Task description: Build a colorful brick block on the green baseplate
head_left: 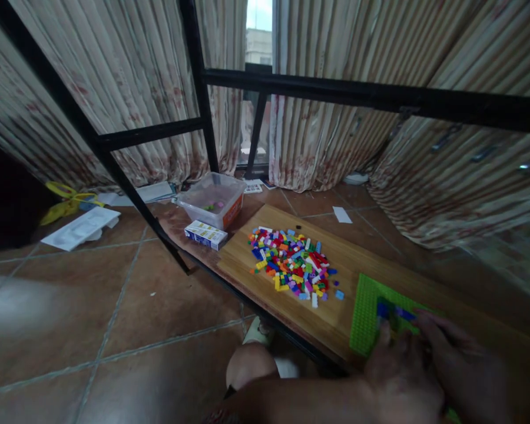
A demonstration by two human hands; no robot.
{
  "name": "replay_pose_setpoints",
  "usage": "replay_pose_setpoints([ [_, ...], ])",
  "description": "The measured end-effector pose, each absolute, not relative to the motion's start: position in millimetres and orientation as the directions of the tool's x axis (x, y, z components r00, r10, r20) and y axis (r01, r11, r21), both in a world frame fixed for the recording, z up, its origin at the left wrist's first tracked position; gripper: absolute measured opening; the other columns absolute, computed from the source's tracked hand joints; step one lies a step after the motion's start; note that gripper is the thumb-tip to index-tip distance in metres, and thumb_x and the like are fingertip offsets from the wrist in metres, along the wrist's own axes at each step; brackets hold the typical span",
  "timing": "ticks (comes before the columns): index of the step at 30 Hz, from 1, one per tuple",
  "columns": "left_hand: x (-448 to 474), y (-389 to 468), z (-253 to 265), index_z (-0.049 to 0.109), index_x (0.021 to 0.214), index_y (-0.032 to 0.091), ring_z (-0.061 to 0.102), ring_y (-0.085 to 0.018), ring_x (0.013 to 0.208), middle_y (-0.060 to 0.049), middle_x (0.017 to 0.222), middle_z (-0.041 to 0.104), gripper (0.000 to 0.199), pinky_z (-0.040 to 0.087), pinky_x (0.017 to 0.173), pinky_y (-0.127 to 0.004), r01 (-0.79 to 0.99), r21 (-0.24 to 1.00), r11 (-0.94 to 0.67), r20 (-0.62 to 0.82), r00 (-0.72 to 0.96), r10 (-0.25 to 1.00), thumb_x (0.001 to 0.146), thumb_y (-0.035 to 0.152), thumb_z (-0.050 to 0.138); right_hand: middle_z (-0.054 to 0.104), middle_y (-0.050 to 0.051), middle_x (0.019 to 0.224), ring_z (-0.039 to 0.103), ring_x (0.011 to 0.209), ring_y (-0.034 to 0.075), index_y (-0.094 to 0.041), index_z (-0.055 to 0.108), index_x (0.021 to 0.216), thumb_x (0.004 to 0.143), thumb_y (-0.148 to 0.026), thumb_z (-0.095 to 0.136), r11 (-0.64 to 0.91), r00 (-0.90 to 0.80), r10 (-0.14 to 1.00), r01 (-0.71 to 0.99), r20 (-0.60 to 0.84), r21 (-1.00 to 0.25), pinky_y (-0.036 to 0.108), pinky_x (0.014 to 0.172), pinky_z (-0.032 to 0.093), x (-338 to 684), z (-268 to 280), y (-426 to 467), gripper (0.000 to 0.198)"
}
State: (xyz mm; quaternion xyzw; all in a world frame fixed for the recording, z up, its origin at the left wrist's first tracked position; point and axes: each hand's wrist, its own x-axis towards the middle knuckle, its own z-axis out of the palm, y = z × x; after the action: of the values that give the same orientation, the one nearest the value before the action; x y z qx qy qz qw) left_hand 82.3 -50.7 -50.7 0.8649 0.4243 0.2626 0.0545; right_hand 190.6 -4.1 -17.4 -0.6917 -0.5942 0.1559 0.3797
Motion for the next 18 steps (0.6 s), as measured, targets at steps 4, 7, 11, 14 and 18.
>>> replay_pose_setpoints([
  [4, 73.7, -42.5, -34.0, 0.066, 0.107, 0.008, 0.057, -0.030, 0.109, -0.016, 0.111, 0.066, 0.042, 0.044, 0.101, -0.048, 0.565, 0.492, -0.663, 0.442, 0.494, 0.749, 0.077, 0.037, 0.057, 0.076, 0.009, 0.091, 0.069, 0.091, 0.034, -0.026, 0.073, 0.085, 0.066, -0.052, 0.065, -0.156, 0.375, 0.919, 0.631, 0.122, -0.760, 0.047, 0.077, 0.056, 156.7, 17.7, -5.9, 0.034],
  [7, 68.9, -38.0, -34.6, 0.068, 0.099, 0.009, 0.064, -0.025, 0.094, -0.012, 0.097, 0.071, 0.031, 0.054, 0.085, -0.036, 0.418, 0.620, -0.664, 0.488, 0.457, 0.744, 0.076, 0.027, 0.057, 0.075, 0.009, 0.091, 0.070, 0.090, 0.032, -0.024, 0.073, 0.088, 0.068, -0.050, 0.066, -0.117, 0.384, 0.909, 0.605, 0.160, -0.788, 0.045, 0.078, 0.055, 133.0, 30.4, -5.2, 0.034],
  [11, 59.2, -36.3, -40.4, 0.070, 0.091, 0.015, 0.067, -0.023, 0.079, -0.008, 0.085, 0.073, 0.020, 0.058, 0.067, -0.031, 0.335, 0.807, -0.486, 0.366, 0.362, 0.857, 0.074, 0.025, 0.063, 0.075, 0.008, 0.096, 0.070, 0.091, 0.029, -0.022, 0.073, 0.090, 0.074, -0.047, 0.063, 0.010, 0.288, 0.925, 0.633, 0.248, -0.774, 0.041, 0.082, 0.054, 107.4, 30.3, -1.2, 0.032],
  [14, 42.2, -36.4, -36.6, 0.070, 0.093, 0.016, 0.068, -0.024, 0.082, -0.008, 0.090, 0.074, 0.022, 0.059, 0.069, -0.032, 0.294, 0.871, -0.394, 0.309, 0.297, 0.904, 0.074, 0.024, 0.062, 0.075, 0.006, 0.099, 0.070, 0.094, 0.027, -0.024, 0.073, 0.091, 0.078, -0.047, 0.061, 0.065, 0.195, 0.944, 0.682, 0.266, -0.729, 0.038, 0.086, 0.053, 88.2, 29.4, 3.6, 0.029],
  [18, 11.7, -37.1, -27.6, 0.068, 0.108, 0.016, 0.067, -0.027, 0.096, -0.012, 0.107, 0.072, 0.035, 0.059, 0.085, -0.034, 0.244, 0.912, -0.331, 0.289, 0.191, 0.938, 0.075, 0.024, 0.060, 0.076, 0.007, 0.094, 0.070, 0.090, 0.025, -0.022, 0.074, 0.089, 0.081, -0.044, 0.059, 0.130, 0.101, 0.956, 0.700, 0.277, -0.703, 0.036, 0.083, 0.053, 58.1, 31.2, 12.2, 0.028],
])
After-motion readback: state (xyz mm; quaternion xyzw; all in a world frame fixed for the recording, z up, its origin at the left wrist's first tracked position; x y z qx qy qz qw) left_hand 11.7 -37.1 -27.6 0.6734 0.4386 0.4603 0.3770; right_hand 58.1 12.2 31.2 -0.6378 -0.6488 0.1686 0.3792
